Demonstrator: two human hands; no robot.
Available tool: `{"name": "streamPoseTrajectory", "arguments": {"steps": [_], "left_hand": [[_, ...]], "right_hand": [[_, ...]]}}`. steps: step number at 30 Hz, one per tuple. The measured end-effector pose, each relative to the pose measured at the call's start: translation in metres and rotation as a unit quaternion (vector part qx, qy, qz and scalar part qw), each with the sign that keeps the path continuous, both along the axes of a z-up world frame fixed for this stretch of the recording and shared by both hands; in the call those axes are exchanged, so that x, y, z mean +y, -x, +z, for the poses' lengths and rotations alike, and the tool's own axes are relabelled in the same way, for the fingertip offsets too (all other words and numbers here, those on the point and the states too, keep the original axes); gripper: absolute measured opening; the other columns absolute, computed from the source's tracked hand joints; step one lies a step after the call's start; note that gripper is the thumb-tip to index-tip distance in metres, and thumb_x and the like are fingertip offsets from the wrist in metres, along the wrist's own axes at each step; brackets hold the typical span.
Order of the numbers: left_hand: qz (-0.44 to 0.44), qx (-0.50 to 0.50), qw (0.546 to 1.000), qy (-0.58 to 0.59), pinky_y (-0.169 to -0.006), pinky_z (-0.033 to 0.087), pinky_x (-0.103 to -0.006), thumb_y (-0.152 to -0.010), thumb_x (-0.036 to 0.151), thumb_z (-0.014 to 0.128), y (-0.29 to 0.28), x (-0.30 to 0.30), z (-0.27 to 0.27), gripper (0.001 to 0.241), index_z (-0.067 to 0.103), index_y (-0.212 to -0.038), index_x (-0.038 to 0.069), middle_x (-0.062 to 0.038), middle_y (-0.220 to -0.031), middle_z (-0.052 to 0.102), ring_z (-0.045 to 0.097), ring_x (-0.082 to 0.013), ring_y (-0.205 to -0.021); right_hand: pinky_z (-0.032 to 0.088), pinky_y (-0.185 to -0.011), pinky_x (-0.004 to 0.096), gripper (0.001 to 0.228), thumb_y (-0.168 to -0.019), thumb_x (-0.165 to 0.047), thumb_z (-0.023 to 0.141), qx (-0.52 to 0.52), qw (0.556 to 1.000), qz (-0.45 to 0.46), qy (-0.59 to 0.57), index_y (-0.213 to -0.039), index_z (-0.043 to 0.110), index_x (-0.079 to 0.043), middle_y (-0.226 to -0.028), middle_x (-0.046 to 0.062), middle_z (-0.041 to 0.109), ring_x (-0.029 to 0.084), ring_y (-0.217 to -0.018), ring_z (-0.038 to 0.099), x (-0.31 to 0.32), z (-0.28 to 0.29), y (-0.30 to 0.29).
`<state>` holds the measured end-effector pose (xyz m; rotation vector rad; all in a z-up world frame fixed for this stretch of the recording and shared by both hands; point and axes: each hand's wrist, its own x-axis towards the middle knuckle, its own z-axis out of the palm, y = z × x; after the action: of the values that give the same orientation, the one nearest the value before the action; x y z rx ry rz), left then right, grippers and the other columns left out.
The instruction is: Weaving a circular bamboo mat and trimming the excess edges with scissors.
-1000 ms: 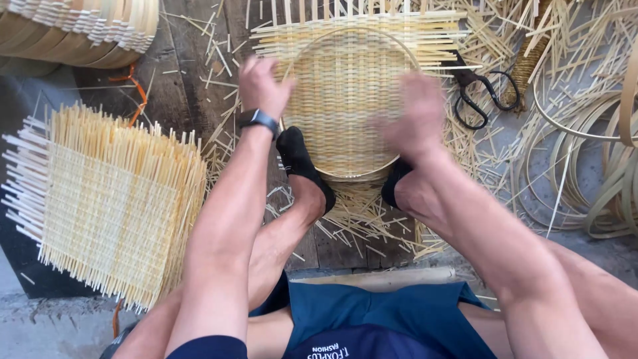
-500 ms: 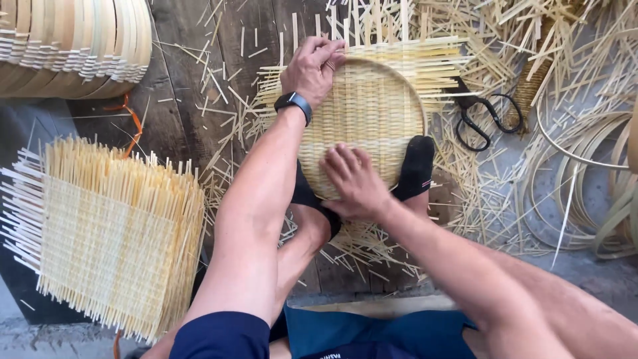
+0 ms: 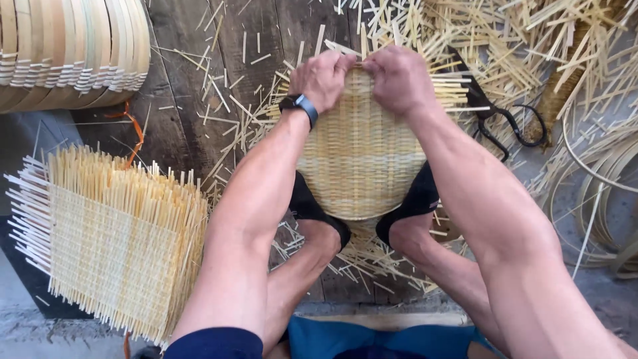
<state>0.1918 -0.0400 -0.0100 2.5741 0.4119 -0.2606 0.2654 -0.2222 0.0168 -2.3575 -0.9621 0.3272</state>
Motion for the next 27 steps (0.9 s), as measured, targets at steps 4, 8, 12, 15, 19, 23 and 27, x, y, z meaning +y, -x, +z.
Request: {"name": "streamPoseTrajectory", "arguments": {"steps": [4, 8, 12, 15, 19, 23, 27], "left_hand": [[0.078, 0.111, 0.981, 0.135, -0.067, 0.049, -0.0398, -0.104, 0.052, 0.052, -0.017, 0.005, 0.002, 0.043, 0.070, -0.093, 0.015, -0.001, -0.080, 0.069, 0.064, -0.0192, -0.073], [0.069, 0.033, 0.949, 0.305, -0.076, 0.053, -0.0375, -0.096, 0.042, 0.064, -0.026, 0.026, -0.072, 0.030, 0.077, -0.100, 0.016, 0.002, -0.089, 0.074, 0.067, -0.0137, -0.081], [0.093, 0.082, 0.938, 0.324, -0.077, 0.053, -0.0352, -0.096, 0.042, 0.064, -0.023, 0.016, -0.032, 0.030, 0.080, -0.098, 0.017, 0.002, -0.089, 0.077, 0.067, -0.0123, -0.080], [0.140, 0.158, 0.933, 0.292, -0.072, 0.053, -0.0363, -0.098, 0.043, 0.065, -0.029, 0.012, -0.016, 0.036, 0.080, -0.090, 0.012, -0.004, -0.080, 0.074, 0.062, -0.0165, -0.070], [0.064, 0.138, 0.964, 0.220, -0.068, 0.051, -0.0384, -0.104, 0.043, 0.064, -0.028, 0.020, -0.075, 0.044, 0.078, -0.085, 0.006, -0.009, -0.072, 0.071, 0.058, -0.0202, -0.066], [-0.176, 0.032, 0.984, 0.023, -0.075, 0.053, -0.0392, -0.114, 0.042, 0.052, -0.033, 0.033, -0.144, 0.048, 0.077, -0.090, 0.009, -0.008, -0.075, 0.072, 0.067, -0.0253, -0.072], [-0.035, 0.046, 0.985, 0.165, -0.080, 0.055, -0.0371, -0.104, 0.045, 0.056, -0.025, 0.021, -0.075, 0.042, 0.078, -0.097, 0.010, -0.007, -0.086, 0.076, 0.070, -0.0223, -0.083]], "right_hand": [[0.052, -0.074, 0.042, 0.024, -0.103, -0.028, 0.065, 0.109, 0.990, -0.065, -0.055, -0.104, 0.076, -0.007, -0.085, 0.010, 0.071, 0.023, -0.076, 0.062, -0.010, 0.010, -0.006], [0.053, -0.065, 0.044, 0.048, -0.115, -0.038, 0.048, -0.176, 0.981, -0.050, 0.067, -0.086, 0.074, -0.010, -0.081, 0.014, 0.065, 0.025, -0.071, 0.059, -0.052, -0.021, 0.016], [0.048, -0.064, 0.043, 0.069, -0.111, -0.058, 0.032, 0.233, 0.943, -0.181, 0.153, -0.074, 0.063, -0.009, -0.064, 0.008, 0.058, 0.019, -0.059, 0.054, -0.034, 0.000, 0.009], [0.046, -0.057, 0.041, 0.065, -0.112, -0.056, 0.036, 0.320, 0.919, -0.204, 0.109, -0.066, 0.048, -0.012, -0.063, 0.004, 0.049, 0.018, -0.055, 0.042, -0.039, -0.008, 0.003], [0.043, -0.055, 0.041, 0.062, -0.110, -0.056, 0.041, 0.374, 0.897, -0.225, 0.067, -0.064, 0.044, -0.015, -0.062, 0.001, 0.047, 0.017, -0.054, 0.040, -0.045, -0.021, 0.003], [0.051, -0.075, 0.037, 0.049, -0.107, -0.054, 0.045, 0.382, 0.909, -0.159, -0.060, -0.076, 0.065, -0.021, -0.076, -0.002, 0.067, 0.013, -0.074, 0.062, -0.052, -0.054, -0.008], [0.041, -0.091, 0.045, 0.063, -0.112, -0.056, 0.038, 0.304, 0.933, -0.190, -0.021, -0.116, 0.063, 0.002, -0.106, 0.004, 0.056, 0.022, -0.101, 0.053, -0.045, -0.016, -0.001]]}}
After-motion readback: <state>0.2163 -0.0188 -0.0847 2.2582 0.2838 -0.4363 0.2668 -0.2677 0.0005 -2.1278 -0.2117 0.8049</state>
